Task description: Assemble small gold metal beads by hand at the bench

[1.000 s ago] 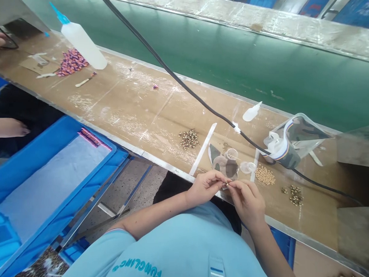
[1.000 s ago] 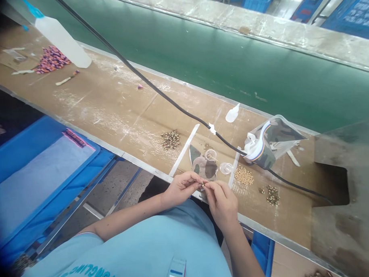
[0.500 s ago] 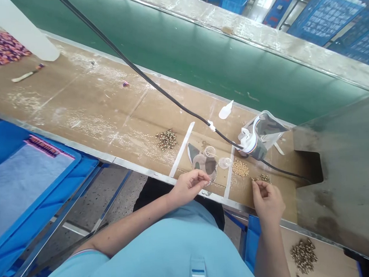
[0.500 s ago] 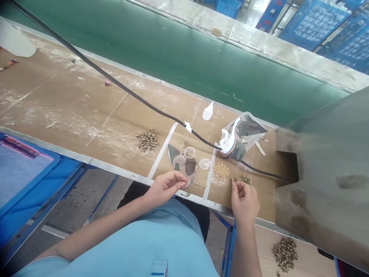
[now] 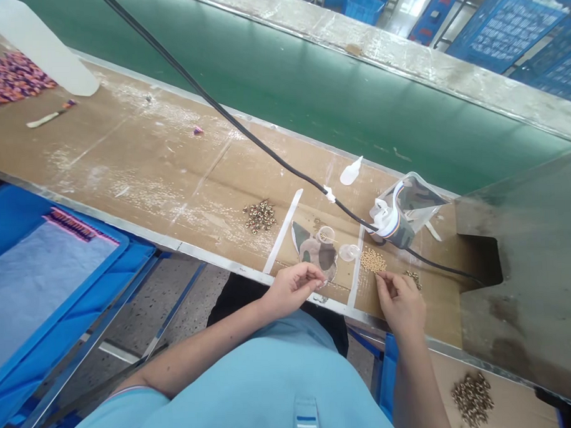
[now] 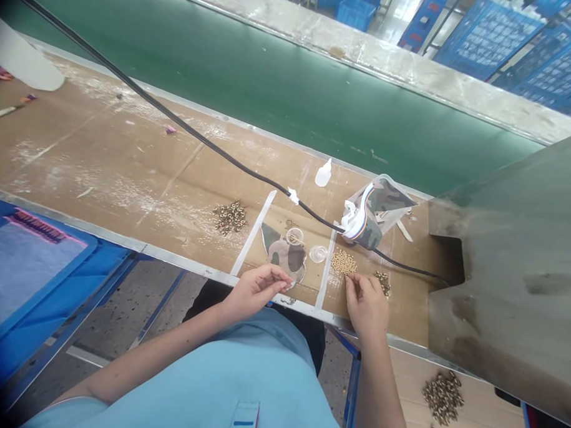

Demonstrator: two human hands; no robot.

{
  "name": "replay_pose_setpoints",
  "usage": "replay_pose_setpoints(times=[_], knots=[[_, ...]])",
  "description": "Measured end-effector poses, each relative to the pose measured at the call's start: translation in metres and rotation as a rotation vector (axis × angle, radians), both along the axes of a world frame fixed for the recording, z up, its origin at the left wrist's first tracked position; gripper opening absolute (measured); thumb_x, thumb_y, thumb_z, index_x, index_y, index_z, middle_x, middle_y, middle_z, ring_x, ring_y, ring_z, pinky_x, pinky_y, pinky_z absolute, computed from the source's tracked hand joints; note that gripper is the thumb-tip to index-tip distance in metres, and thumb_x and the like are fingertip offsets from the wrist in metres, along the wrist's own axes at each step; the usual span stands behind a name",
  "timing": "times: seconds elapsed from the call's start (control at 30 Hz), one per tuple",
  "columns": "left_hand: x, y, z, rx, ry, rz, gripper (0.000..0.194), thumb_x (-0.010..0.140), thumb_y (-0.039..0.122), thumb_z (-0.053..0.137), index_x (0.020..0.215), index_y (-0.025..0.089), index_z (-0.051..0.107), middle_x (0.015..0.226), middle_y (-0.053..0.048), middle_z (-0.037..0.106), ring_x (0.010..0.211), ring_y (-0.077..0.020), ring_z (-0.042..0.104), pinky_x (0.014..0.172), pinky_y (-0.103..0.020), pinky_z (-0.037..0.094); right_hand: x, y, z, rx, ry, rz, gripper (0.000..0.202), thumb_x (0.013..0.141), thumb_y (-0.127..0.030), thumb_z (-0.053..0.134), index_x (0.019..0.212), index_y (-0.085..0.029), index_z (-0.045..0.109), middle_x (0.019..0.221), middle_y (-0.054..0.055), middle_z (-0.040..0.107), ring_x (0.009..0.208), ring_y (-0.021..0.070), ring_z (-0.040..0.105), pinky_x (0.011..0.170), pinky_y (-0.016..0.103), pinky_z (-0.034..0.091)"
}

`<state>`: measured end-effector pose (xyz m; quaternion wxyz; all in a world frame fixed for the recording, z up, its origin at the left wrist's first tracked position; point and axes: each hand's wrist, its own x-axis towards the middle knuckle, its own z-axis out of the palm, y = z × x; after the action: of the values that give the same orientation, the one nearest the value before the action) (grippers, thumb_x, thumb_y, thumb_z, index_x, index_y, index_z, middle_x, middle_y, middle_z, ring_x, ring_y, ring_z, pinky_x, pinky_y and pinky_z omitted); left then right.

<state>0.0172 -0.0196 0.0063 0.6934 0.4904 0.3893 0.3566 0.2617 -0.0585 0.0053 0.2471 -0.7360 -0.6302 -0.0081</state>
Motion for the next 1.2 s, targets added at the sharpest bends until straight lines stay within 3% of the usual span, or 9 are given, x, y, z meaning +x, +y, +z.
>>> replay_pose_setpoints(times=[0.3, 0.43, 0.63, 0.8, 0.93, 1.2], knots=[[0.000, 0.000, 0.003, 0.004, 0.006, -0.008, 0.019, 0.079, 0.031, 0.061, 0.085, 0.013, 0.060, 0.081, -0.005, 0.065, 0.073, -0.0121, 0.060, 0.072, -0.026, 0.050, -0.001, 0.004, 0.000, -0.025, -0.070, 0.016, 0.043, 0.089, -0.052, 0.039, 0.075, -0.020, 0.065, 0.071, 0.005, 0.060, 0.064, 0.0153, 0.055, 0.053, 0.026, 0.036], [-0.001, 0.002, 0.002, -0.036, -0.011, -0.012, 0.020, 0.077, 0.032, 0.063, 0.084, 0.012, 0.061, 0.077, -0.005, 0.065, 0.069, -0.0113, 0.060, 0.069, -0.025, 0.050, -0.006, 0.003, 0.008, -0.004, -0.051, 0.042, 0.039, 0.089, -0.049, 0.043, 0.075, -0.019, 0.063, 0.070, 0.003, 0.060, 0.060, 0.0138, 0.054, 0.052, 0.025, 0.037], [0.000, 0.008, 0.008, -0.198, 0.000, -0.036, 0.024, 0.073, 0.033, 0.068, 0.082, 0.012, 0.065, 0.064, -0.001, 0.063, 0.059, -0.0101, 0.059, 0.057, -0.021, 0.048, -0.045, 0.005, 0.026, 0.029, 0.108, 0.315, 0.018, 0.088, -0.032, 0.051, 0.081, -0.021, 0.062, 0.073, 0.000, 0.061, 0.054, 0.0098, 0.050, 0.054, 0.023, 0.040], [0.001, 0.012, 0.009, -0.279, 0.001, -0.048, 0.026, 0.069, 0.034, 0.071, 0.080, 0.011, 0.067, 0.060, -0.001, 0.062, 0.058, -0.0096, 0.058, 0.053, -0.019, 0.044, -0.072, 0.013, 0.028, 0.006, 0.111, 0.510, 0.015, 0.090, -0.028, 0.049, 0.084, -0.022, 0.061, 0.076, 0.000, 0.062, 0.059, 0.0094, 0.055, 0.055, 0.022, 0.043], [0.001, 0.014, 0.009, -0.328, -0.039, -0.024, 0.031, 0.065, 0.037, 0.074, 0.078, 0.011, 0.066, 0.059, 0.000, 0.062, 0.056, -0.0088, 0.056, 0.053, -0.020, 0.043, -0.076, 0.018, 0.027, 0.061, 0.033, 0.567, 0.015, 0.091, -0.025, 0.048, 0.088, -0.021, 0.062, 0.079, 0.001, 0.065, 0.068, 0.0100, 0.061, 0.061, 0.021, 0.046], [-0.001, 0.018, 0.012, -0.350, -0.126, -0.048, 0.038, 0.062, 0.043, 0.076, 0.076, 0.010, 0.064, 0.057, 0.000, 0.062, 0.050, -0.0058, 0.051, 0.052, -0.020, 0.041, -0.081, 0.019, 0.026, 0.113, 0.002, 0.570, 0.017, 0.092, -0.023, 0.046, 0.091, -0.021, 0.063, 0.081, 0.002, 0.065, 0.068, 0.0102, 0.061, 0.061, 0.020, 0.047]])
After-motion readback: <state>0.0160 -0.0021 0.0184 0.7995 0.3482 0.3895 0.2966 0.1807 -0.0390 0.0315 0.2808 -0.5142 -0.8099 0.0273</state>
